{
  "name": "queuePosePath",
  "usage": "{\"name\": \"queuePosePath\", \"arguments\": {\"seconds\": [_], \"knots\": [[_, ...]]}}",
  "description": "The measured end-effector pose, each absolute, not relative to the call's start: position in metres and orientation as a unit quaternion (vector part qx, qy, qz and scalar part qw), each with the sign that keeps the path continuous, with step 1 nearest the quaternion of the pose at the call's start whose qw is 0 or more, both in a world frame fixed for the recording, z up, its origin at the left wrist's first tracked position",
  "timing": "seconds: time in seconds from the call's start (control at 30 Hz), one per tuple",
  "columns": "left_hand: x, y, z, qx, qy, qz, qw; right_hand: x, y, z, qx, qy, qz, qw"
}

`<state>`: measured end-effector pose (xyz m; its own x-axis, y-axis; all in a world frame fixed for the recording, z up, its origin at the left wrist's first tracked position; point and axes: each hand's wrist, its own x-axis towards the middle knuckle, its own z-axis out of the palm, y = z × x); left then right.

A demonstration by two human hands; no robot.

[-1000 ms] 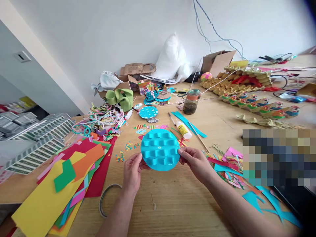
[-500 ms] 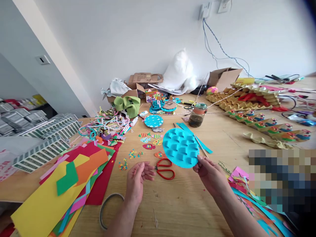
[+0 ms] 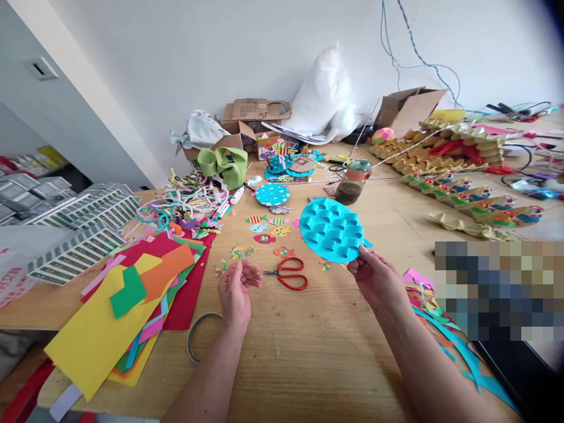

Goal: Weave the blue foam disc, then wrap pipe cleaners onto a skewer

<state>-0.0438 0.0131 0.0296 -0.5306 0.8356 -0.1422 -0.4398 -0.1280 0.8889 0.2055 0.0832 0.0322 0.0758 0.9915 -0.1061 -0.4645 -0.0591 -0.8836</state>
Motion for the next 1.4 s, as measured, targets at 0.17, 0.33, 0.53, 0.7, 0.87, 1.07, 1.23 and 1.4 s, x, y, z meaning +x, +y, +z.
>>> {"name": "queuePosePath", "arguments": {"seconds": [0.17,0.33,0.53,0.7,0.87,1.07,1.23,1.4], "knots": [[-0.045,0.014,0.028,0.212,0.498,0.734,0.409,0.203,0.071,0.043,-0.422,-0.342,0.636,0.548],[-0.044,0.013,0.029,0.219,0.496,0.741,0.396,0.221,0.051,0.046,-0.457,-0.37,0.654,0.475],[-0.039,0.009,0.029,0.225,0.487,0.734,0.416,0.235,0.059,0.053,-0.479,-0.402,0.638,0.45],[-0.039,0.01,0.027,0.223,0.485,0.733,0.421,0.21,0.116,0.07,-0.449,-0.441,0.633,0.451],[-0.041,0.011,0.026,0.21,0.496,0.733,0.416,0.164,0.195,0.073,-0.465,-0.44,0.631,0.439],[-0.04,0.009,0.021,0.203,0.502,0.719,0.436,0.115,0.272,0.06,-0.525,-0.439,0.629,0.368],[-0.04,0.008,0.019,0.199,0.506,0.711,0.447,0.087,0.313,0.048,-0.582,-0.449,0.602,0.311],[-0.041,0.008,0.019,0.191,0.507,0.712,0.446,0.073,0.336,0.036,-0.63,-0.493,0.54,0.263]]}}
